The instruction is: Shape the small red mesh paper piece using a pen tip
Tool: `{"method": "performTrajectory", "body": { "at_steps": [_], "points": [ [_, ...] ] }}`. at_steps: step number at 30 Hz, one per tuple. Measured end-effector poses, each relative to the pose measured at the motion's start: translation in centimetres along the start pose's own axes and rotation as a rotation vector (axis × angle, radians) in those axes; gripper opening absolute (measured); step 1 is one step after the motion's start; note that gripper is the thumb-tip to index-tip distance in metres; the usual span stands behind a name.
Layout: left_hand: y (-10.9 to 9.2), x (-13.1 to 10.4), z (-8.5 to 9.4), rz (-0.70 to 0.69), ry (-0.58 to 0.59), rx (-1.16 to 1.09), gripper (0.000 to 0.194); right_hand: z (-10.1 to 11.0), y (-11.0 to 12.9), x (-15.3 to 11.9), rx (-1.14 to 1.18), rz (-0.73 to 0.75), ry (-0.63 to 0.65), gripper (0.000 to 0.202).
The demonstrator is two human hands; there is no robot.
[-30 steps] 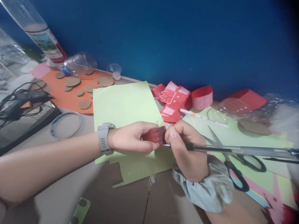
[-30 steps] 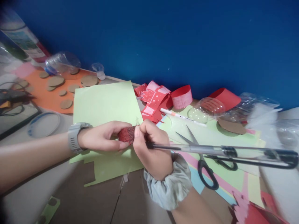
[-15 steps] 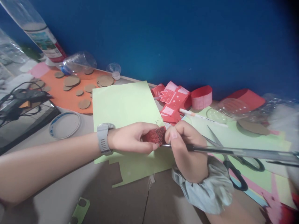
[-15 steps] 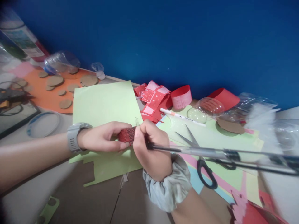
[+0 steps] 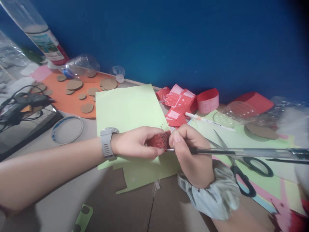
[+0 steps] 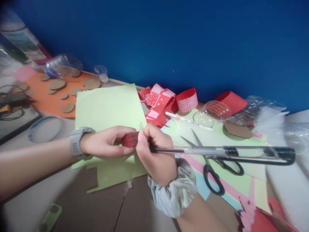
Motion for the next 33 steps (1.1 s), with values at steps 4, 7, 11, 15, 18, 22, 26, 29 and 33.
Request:
{"method": "performTrajectory", "body": {
  "at_steps": [4, 7, 11, 15, 18, 22, 26, 29, 33],
  "points": [
    [0.05, 0.02, -0.02, -0.002, 0.001, -0.010, 0.011, -0.06, -0.05, 0.05, 0.013, -0.010, 0.013, 0.027],
    [0.08, 0.02, 0.00, 0.000, -0.005, -0.007, 0.011, -0.09, -0.09, 0.04, 0.016, -0.007, 0.022, 0.027],
    [0.13, 0.01, 0.00, -0.003, -0.003, 0.006, 0.010, -0.08, -0.14, 0.00, 0.001, 0.006, 0.024, 0.028],
    [0.00, 0.01, -0.04, -0.025, 0.005, 0.003, 0.010, -0.15, -0.19, 0.00, 0.011, 0.009, 0.043, 0.026],
    [-0.02, 0.05, -0.06, -0.020, 0.003, 0.005, 0.010, -0.07, -0.18, -0.02, 0.005, 0.011, 0.041, 0.026],
    [0.02, 0.04, -0.07, -0.018, 0.000, 0.009, 0.010, -0.10, -0.21, -0.03, 0.013, 0.011, 0.050, 0.026],
    [0.01, 0.02, -0.04, -0.023, -0.002, 0.017, 0.010, -0.12, -0.19, 0.09, -0.002, 0.014, 0.047, 0.026],
    [-0.07, 0.00, -0.01, -0.022, -0.003, 0.017, 0.009, -0.16, -0.22, 0.11, 0.012, 0.005, 0.050, 0.027],
    [-0.16, -0.04, 0.02, -0.016, -0.002, 0.014, 0.008, -0.16, -0.25, 0.03, 0.014, 0.008, 0.048, 0.026]
  ]
}}
Point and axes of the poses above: each hand's wrist, its own x-axis towards the middle knuckle, its own z-axis out of the back of the hand, y = z × x, the point moved 6 cm from there along x, towards the middle knuckle, and after that the axes turned 9 degrees about z, right-handed, at the moved point
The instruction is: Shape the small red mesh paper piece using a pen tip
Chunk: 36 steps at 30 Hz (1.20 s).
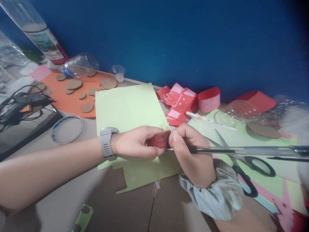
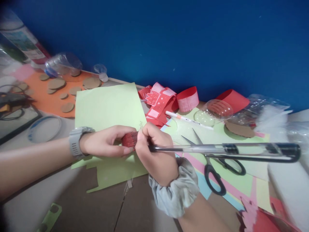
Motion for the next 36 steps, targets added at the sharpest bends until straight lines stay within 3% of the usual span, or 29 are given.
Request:
{"method": "performTrajectory", "body": {
  "at_steps": [36],
  "points": [
    [0.45, -0.05, -0.17, 0.024, 0.002, -0.036, 0.011, -0.33, -0.41, 0.04, 0.058, -0.044, 0.010, 0.027]
  ]
}}
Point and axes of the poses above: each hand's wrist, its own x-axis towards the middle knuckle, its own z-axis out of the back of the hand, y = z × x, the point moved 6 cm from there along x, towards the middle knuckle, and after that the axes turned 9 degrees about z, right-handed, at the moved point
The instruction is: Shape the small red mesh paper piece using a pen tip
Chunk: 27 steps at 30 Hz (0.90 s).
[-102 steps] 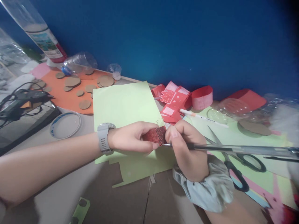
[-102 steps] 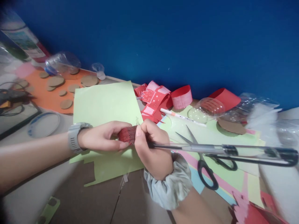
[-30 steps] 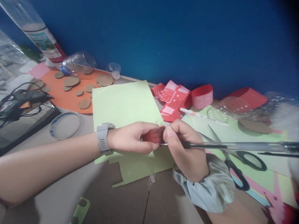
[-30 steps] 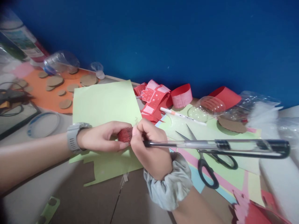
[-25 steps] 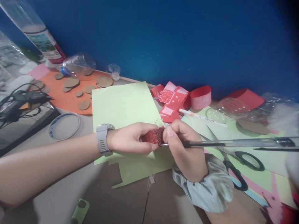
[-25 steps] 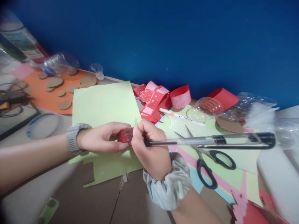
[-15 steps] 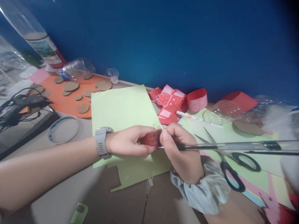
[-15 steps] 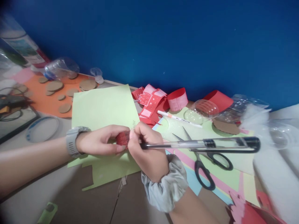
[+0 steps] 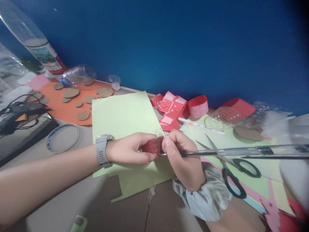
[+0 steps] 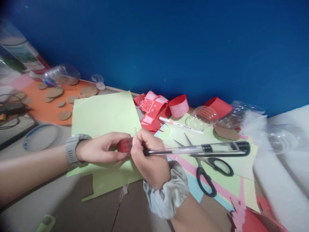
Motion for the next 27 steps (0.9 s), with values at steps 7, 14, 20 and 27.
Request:
{"method": "performTrajectory", "body": {
  "at_steps": [7, 14, 20, 27],
  "points": [
    [0.05, -0.06, 0.13, 0.000, -0.032, 0.036, 0.012, -0.11, 0.16, 0.08, 0.004, 0.007, 0.016, 0.027],
    [0.21, 0.01, -0.04, 0.025, -0.009, -0.022, 0.012, 0.01, 0.31, 0.22, 0.019, 0.024, -0.002, 0.026],
    [0.30, -0.02, -0.11, 0.014, 0.022, -0.072, 0.010, -0.02, 0.24, 0.15, -0.005, 0.029, 0.010, 0.026],
    [0.33, -0.10, -0.13, -0.009, 0.035, -0.093, 0.013, -0.03, 0.08, 0.16, 0.015, 0.007, 0.009, 0.026]
  ]
}}
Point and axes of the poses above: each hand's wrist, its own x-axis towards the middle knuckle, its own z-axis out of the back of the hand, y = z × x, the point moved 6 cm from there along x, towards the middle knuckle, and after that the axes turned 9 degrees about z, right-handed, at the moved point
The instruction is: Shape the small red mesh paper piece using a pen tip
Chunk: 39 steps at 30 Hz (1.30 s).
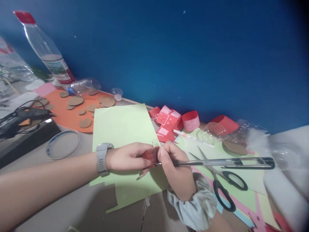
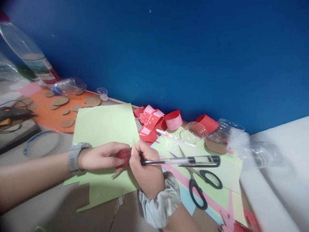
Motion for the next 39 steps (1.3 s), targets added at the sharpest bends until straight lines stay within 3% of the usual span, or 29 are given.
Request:
{"method": "performTrajectory", "body": {
  "at_steps": [11, 39],
  "points": [
    [-0.35, 0.00, -0.15, 0.038, -0.014, 0.044, 0.012, 0.21, -0.30, -0.44, -0.027, 0.008, -0.064, 0.028],
    [-0.33, -0.06, -0.11, 0.044, -0.037, 0.090, 0.011, 0.11, -0.19, 0.09, 0.019, -0.044, -0.036, 0.027]
  ]
}}
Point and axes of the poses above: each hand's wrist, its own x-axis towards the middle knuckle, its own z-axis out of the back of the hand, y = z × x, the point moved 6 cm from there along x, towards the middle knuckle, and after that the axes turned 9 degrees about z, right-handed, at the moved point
